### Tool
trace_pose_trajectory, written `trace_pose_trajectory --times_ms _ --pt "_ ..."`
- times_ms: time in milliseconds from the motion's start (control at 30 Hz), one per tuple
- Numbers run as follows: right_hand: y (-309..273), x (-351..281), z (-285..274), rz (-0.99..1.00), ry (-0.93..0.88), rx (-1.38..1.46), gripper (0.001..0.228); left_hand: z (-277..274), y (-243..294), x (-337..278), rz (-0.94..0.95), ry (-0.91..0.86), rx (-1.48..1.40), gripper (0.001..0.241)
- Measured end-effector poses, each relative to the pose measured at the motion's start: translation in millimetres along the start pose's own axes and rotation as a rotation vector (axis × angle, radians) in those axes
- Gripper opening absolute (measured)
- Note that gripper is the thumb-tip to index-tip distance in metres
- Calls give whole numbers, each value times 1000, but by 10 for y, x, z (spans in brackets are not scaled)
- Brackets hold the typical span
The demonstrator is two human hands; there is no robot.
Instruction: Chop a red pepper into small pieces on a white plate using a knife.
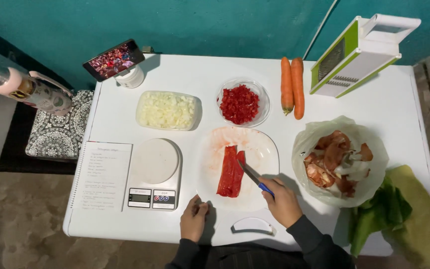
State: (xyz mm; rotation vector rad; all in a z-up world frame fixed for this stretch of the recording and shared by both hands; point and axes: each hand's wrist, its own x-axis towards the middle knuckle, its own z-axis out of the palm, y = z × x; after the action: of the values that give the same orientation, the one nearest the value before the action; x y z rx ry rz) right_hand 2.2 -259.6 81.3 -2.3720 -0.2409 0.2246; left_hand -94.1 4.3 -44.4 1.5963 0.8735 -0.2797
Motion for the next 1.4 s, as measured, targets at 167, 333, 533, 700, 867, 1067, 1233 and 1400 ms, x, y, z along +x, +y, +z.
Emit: trace_pose_trajectory --times_ms 167,333,533,700,867,1067,1233,1400 --pt "-21 -29 -83 105 -70 126 37 167 -162 59 147 90 -132 48" --pt "-77 -71 -158 186 -103 176 35 194 89 -7 76 150 -101 41" --pt "-149 -212 -103 226 -46 172 34 140 152 -64 63 102 -192 42" --pt "-178 -257 -26 246 -21 182 35 2 286 -118 53 157 152 33" --pt "-192 -339 166 133 71 64 34 -212 476 -337 -29 80 293 29" --pt "-447 -491 393 42 150 -259 33 -235 594 -444 461 43 450 19" --pt "-462 -539 538 120 165 -256 35 -115 704 -406 795 -35 536 31" --pt "-399 -522 623 145 160 -229 35 67 691 -425 802 -99 578 33"
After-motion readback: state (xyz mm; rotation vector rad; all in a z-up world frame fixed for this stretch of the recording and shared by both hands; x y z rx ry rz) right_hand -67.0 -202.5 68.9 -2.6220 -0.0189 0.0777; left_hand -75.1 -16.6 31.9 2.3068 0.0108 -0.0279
